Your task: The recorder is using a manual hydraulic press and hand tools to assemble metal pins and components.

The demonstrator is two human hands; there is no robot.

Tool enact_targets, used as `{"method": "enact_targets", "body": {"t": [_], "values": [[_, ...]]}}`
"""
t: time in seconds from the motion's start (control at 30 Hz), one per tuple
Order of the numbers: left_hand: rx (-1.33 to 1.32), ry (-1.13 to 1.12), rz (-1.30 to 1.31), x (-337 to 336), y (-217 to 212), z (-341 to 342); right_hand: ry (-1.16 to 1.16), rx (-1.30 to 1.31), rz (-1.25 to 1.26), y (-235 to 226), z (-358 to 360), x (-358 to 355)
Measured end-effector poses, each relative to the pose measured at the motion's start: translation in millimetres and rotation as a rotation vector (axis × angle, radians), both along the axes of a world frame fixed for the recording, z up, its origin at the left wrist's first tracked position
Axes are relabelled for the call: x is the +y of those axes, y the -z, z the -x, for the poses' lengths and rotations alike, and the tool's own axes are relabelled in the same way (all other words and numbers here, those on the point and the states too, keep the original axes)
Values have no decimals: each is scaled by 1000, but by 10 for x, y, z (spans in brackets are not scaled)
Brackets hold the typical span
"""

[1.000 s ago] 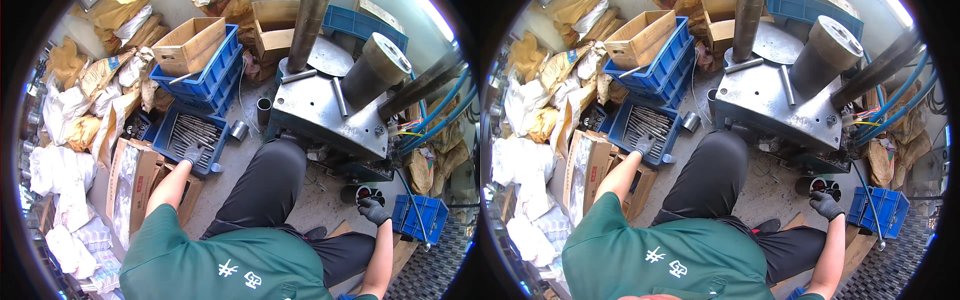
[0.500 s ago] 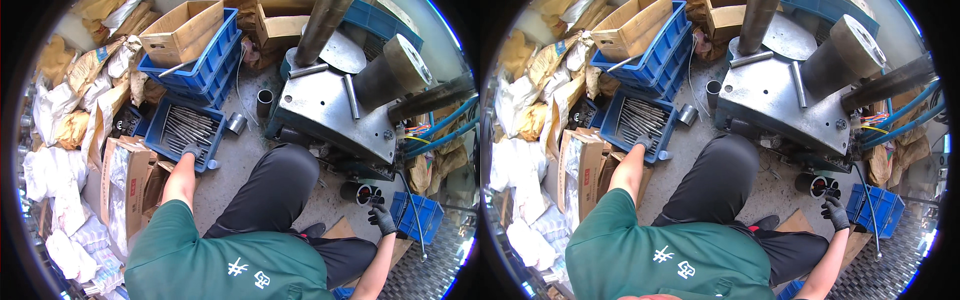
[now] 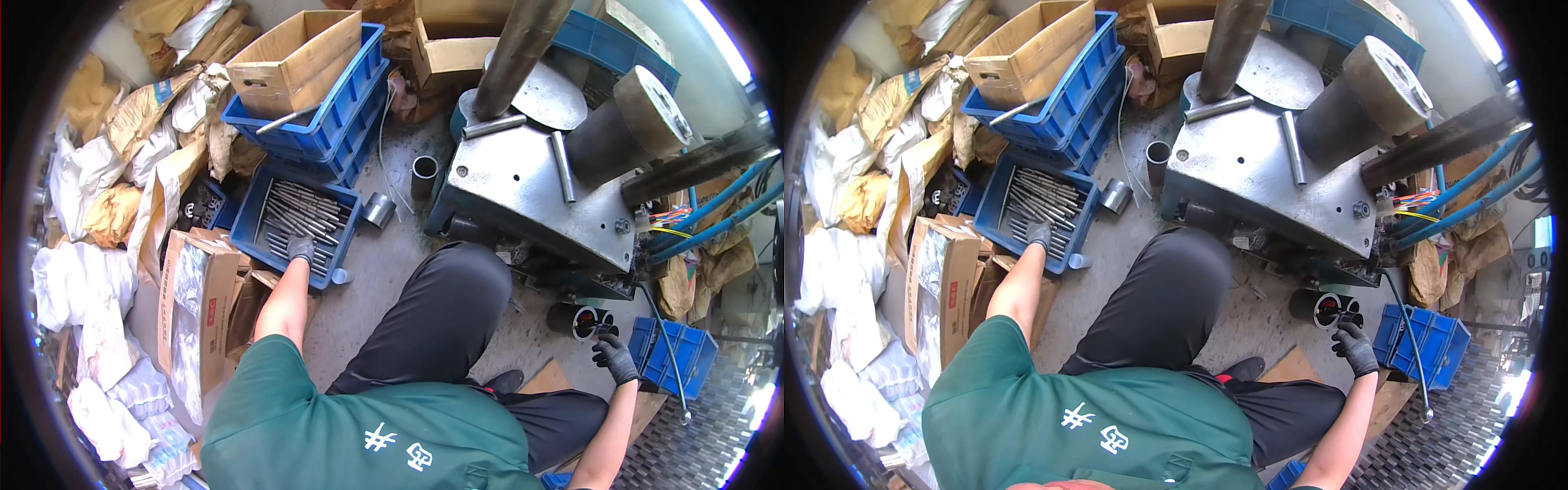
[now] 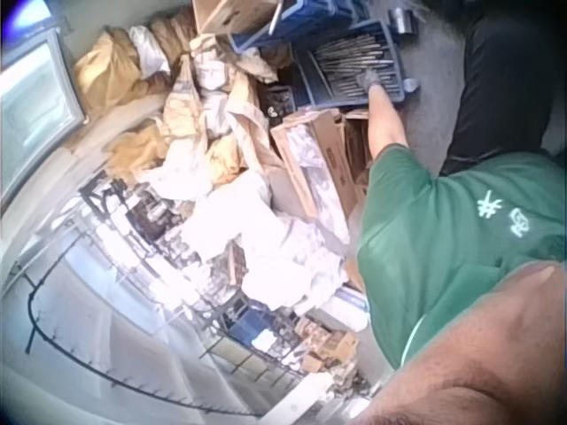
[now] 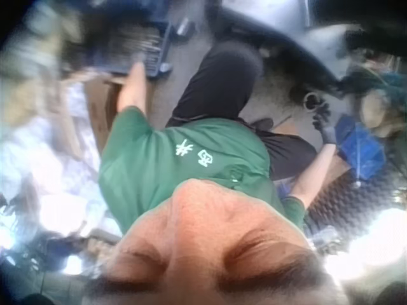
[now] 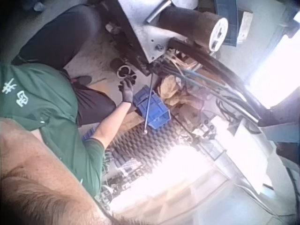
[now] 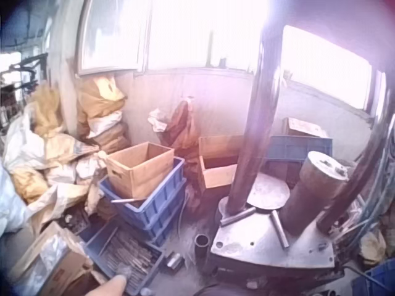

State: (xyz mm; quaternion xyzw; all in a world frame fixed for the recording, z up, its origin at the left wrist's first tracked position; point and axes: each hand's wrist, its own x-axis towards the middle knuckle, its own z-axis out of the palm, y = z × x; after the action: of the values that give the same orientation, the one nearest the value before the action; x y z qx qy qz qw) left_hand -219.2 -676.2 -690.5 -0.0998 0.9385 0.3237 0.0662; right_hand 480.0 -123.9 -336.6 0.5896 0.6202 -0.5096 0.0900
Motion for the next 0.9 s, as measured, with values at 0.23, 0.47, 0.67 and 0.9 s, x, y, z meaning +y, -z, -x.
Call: {"method": "enact_targets", "body": {"t": [0.23,0.47,0.67,0.9], "values": [[-389,-288,-1319,1,-23,92,-115,-35,-198,-370,181,-167],[-755,92,-1809,500,-1424,-827,-89,-7,-243,-578,2,-329],[-708,687,-1778,1381,-4144,-1829,-299,47,-322,-484,98,-299],[-851,890,-1876,2989,-4917,-2549,-480,221,-947,-484,386,-296]]}}
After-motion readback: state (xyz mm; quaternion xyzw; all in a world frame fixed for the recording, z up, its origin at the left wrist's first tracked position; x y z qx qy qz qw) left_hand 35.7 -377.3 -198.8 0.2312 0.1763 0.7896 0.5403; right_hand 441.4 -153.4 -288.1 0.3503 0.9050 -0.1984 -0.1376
